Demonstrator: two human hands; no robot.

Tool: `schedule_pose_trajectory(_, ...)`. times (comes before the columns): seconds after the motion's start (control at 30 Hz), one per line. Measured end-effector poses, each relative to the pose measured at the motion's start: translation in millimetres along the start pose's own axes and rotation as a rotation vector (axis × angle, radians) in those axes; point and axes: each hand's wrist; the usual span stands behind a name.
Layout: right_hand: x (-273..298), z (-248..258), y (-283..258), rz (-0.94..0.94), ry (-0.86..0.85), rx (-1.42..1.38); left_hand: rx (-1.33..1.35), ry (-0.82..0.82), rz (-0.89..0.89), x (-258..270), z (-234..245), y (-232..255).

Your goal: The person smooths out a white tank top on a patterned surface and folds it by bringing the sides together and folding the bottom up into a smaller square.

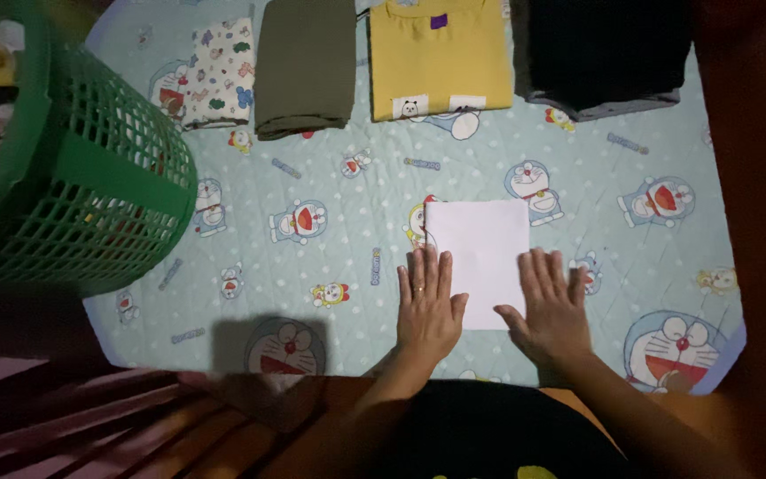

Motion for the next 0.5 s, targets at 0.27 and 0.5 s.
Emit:
schedule_pose_trajectory(0.27, -7, 4, 39, 0.034, 0.088, -0.196, 0.744, 0.001, 0.500, 8, 13, -28)
schedule_pose_trajectory(0.5, -98, 40, 23, 0.063, 0.081, -0.483, 0.688, 0.051, 0.578, 29, -21, -49)
Point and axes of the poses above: each hand's wrist, its own x-axis away from the middle knuckle, its own z-axis out of the back of the hand, y = z × x, and after that the axes turned 5 degrees about -x, right-handed
